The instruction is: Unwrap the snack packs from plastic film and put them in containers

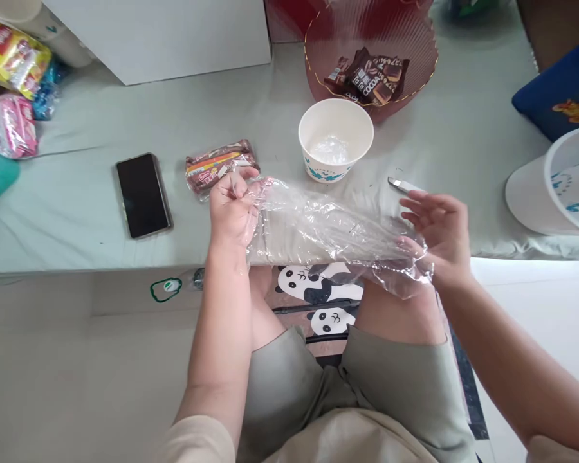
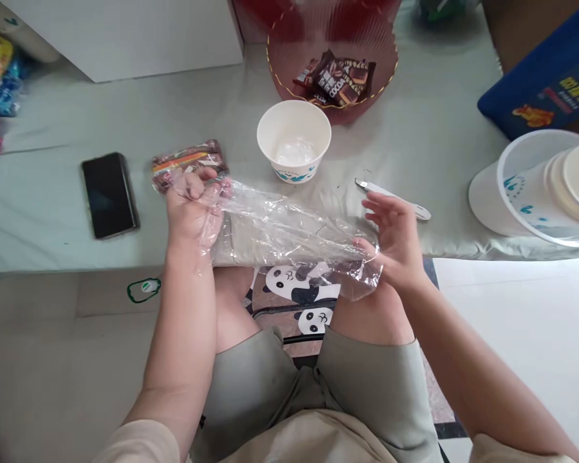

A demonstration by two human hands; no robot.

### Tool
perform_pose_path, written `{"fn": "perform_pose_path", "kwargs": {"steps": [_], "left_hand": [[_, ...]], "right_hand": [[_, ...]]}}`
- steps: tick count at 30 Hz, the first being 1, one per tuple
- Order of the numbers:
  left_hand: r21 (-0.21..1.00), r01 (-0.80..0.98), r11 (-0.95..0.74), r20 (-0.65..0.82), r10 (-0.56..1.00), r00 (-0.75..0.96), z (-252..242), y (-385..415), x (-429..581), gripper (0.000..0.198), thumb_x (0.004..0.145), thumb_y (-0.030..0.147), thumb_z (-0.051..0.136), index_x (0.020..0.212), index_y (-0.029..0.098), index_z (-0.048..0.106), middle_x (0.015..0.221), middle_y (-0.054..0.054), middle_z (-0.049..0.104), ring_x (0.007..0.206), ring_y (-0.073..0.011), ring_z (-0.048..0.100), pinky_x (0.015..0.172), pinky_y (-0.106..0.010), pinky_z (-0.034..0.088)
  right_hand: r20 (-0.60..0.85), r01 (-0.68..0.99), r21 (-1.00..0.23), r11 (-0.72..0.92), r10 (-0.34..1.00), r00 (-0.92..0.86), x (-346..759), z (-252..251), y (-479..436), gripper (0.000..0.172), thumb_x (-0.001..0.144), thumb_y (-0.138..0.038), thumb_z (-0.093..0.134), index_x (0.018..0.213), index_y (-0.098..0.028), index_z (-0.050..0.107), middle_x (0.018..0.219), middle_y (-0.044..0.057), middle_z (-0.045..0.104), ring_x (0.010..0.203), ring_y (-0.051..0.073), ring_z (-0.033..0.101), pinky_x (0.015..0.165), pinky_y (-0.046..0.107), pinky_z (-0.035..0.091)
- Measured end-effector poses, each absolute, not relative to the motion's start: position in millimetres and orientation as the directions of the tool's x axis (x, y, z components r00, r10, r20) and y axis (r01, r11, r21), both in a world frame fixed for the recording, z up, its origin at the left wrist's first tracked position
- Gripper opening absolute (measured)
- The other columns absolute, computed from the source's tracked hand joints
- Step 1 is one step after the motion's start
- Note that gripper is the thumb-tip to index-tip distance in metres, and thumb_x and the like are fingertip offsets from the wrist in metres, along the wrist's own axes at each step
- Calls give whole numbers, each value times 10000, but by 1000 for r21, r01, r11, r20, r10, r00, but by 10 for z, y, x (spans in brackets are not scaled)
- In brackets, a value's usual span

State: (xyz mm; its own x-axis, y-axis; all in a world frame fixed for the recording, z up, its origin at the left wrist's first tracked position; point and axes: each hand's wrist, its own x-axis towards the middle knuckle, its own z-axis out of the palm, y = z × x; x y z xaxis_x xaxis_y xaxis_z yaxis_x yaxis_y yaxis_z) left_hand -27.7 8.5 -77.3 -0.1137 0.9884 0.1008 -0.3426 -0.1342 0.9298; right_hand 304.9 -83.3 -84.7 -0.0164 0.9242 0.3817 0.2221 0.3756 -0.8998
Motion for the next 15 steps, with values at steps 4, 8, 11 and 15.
{"fn": "perform_pose_path", "kwargs": {"steps": [4, 8, 11, 15], "left_hand": [[911, -404, -83, 34, 991, -128, -740, 64, -277, 616, 589, 290, 946, 617, 186, 339, 964, 16, 666, 864, -126, 709, 780, -262, 605], [912, -396, -104, 58, 990, -127, -732, 28, -362, 630, 560, 349, 983, 612, 183, 378, 1010, 19, 693, 956, -158, 735, 826, -258, 624], [914, -380, -140, 126, 990, -62, -727, -4, -431, 576, 610, 346, 960, 605, 177, 409, 1086, 10, 692, 1029, -191, 746, 870, -292, 634], [969, -187, -162, 186, 975, 119, -735, -38, -463, 270, 740, 345, 853, 809, 230, 619, 1308, -42, 663, 1187, -282, 721, 911, -397, 650]], "right_hand": [[312, 230, -919, 320, 947, -69, 2864, -802, -809, 436, 776, -226, 856, 1137, -336, 639, 1095, 1, 746, 1018, 190, 738, 890, 374, 611], [422, 411, -824, 389, 907, -13, 2792, -674, -754, 197, 823, -151, 773, 730, -250, 630, 856, -11, 689, 755, 150, 670, 643, 312, 555], [548, 459, -773, 437, 825, 138, 2804, -567, -672, 239, 814, -134, 762, 644, -248, 639, 884, -2, 639, 750, 146, 637, 652, 335, 548], [619, 497, -733, 464, 758, 205, 2834, -498, -547, 233, 785, -164, 786, 605, -246, 663, 871, 19, 581, 714, 156, 601, 615, 365, 506]]}}
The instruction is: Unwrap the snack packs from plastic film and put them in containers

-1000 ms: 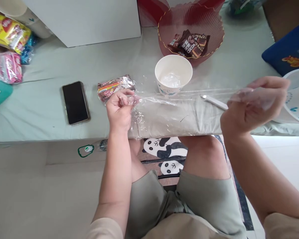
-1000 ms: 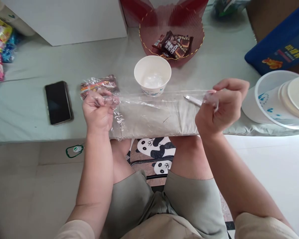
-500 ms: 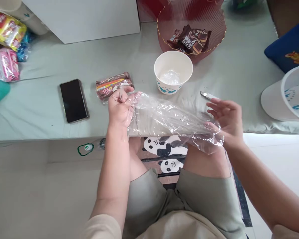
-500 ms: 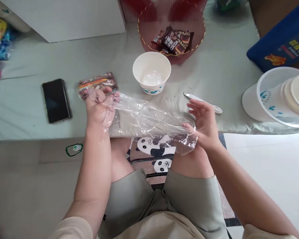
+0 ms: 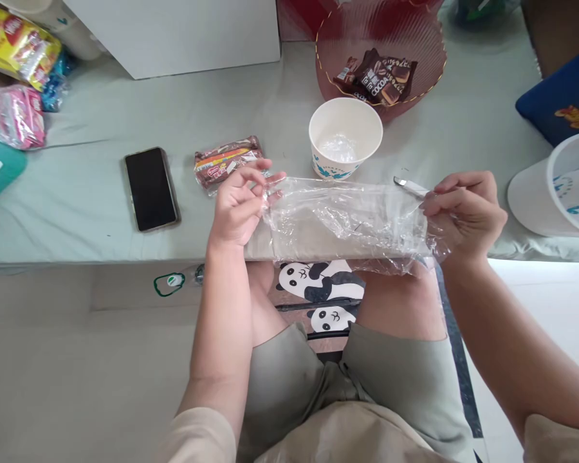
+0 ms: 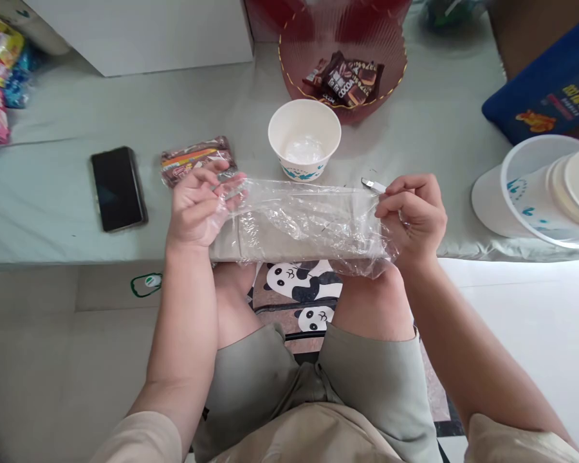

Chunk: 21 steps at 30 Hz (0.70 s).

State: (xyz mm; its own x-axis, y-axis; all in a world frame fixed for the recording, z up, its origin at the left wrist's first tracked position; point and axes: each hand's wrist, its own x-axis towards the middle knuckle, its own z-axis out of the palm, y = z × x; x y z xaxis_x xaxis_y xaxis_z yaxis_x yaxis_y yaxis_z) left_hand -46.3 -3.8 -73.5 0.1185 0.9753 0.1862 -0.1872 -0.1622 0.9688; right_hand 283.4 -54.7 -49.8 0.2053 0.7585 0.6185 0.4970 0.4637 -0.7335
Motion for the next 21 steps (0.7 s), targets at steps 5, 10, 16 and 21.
{"fn": "perform_pose_path", "kwargs": {"steps": [5, 10, 16, 21], "left_hand": [[970, -20, -243, 241, 942, 234, -832, -28, -425, 112, 743, 163, 700, 817, 239, 736, 1317, -64, 691, 1202, -273, 720, 978, -432, 634], [982, 7, -188, 186, 974, 129, -876, 0, -444, 123, 780, 196, 639, 679, 223, 704, 1268, -65, 708, 1179, -265, 722, 978, -452, 632], [851, 341, -399, 268, 889, 372, -657, -261, -467, 261, 767, 365, 840, 1009, 296, 770, 1559, -53, 512, 1518, -340, 440, 1257, -561, 403], [665, 572, -480, 310, 875, 372, -697, -456, -317, 411, 699, 229, 896, 1082, 313, 772, 1649, -33, 399, 1606, -396, 257, 1288, -613, 341]], "right_hand": [[540, 569, -758, 320, 796, 273, 2866, -673, -448, 243, 790, -199, 733, 570, -250, 644, 877, 21, 579, 755, 170, 588, 683, 399, 526], [484, 612, -752, 247, 836, 258, 2949, -874, -381, 192, 778, -148, 667, 627, -266, 650, 884, 13, 591, 801, 178, 600, 721, 391, 520], [464, 640, -734, 226, 855, 231, 2971, -861, -333, 219, 727, -78, 567, 696, -268, 673, 880, 16, 609, 786, 179, 593, 674, 348, 462], [435, 667, -719, 195, 875, 213, 2938, -840, -321, 227, 718, -40, 520, 701, -233, 638, 886, 16, 604, 808, 160, 586, 729, 340, 473]]}}
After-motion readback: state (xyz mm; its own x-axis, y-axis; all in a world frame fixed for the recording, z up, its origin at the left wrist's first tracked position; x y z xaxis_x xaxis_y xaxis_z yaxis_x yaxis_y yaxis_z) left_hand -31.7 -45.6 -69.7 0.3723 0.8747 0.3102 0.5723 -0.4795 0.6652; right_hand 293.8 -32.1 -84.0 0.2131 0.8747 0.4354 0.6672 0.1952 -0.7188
